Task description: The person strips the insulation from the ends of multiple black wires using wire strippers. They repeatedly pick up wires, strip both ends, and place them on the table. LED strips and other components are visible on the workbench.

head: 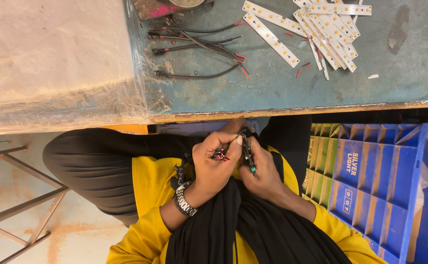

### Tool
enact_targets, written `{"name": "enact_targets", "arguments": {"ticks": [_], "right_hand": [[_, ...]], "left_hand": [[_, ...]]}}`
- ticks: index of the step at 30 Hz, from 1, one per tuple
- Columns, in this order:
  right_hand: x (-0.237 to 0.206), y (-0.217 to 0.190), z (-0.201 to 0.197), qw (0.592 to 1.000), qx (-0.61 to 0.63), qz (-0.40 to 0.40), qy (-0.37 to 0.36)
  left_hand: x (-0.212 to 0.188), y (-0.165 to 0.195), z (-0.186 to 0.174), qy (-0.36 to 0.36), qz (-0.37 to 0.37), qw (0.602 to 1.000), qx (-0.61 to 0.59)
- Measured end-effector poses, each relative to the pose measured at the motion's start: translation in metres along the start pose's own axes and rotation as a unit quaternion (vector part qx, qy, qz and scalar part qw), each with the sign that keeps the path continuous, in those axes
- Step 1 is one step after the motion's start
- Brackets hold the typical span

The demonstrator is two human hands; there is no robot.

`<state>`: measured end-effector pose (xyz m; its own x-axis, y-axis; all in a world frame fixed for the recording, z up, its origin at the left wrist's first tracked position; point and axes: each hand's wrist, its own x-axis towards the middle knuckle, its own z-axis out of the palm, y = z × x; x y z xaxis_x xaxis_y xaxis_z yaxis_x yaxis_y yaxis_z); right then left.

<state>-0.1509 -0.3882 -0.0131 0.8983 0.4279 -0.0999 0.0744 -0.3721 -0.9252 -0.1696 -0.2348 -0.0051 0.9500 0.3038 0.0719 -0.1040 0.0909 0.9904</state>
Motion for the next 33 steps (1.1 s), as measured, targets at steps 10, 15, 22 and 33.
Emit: {"name": "enact_targets", "arguments": {"ticks": [10, 15, 22, 33], "right_hand": [[-0.011, 0.025, -0.001, 0.985, 0.170, 0.031, 0.000], [-0.040, 0.049, 0.004, 0.950, 0.307, 0.046, 0.023], [-0.007, -0.002, -0.077, 0.791, 0.547, 0.007, 0.273], [-0.026, 0.017, -0.040, 0.927, 0.344, 0.098, -0.112]], "left_hand": [[0.000, 0.006, 0.000, -0.031, 0.000, 0.999, -0.011], [-0.007, 0.018, 0.001, -0.096, -0.015, 0.994, -0.041], [0.021, 0.075, -0.033, 0.088, 0.048, 0.994, 0.036], [0.014, 0.024, -0.023, -0.070, -0.061, 0.990, 0.102]]}}
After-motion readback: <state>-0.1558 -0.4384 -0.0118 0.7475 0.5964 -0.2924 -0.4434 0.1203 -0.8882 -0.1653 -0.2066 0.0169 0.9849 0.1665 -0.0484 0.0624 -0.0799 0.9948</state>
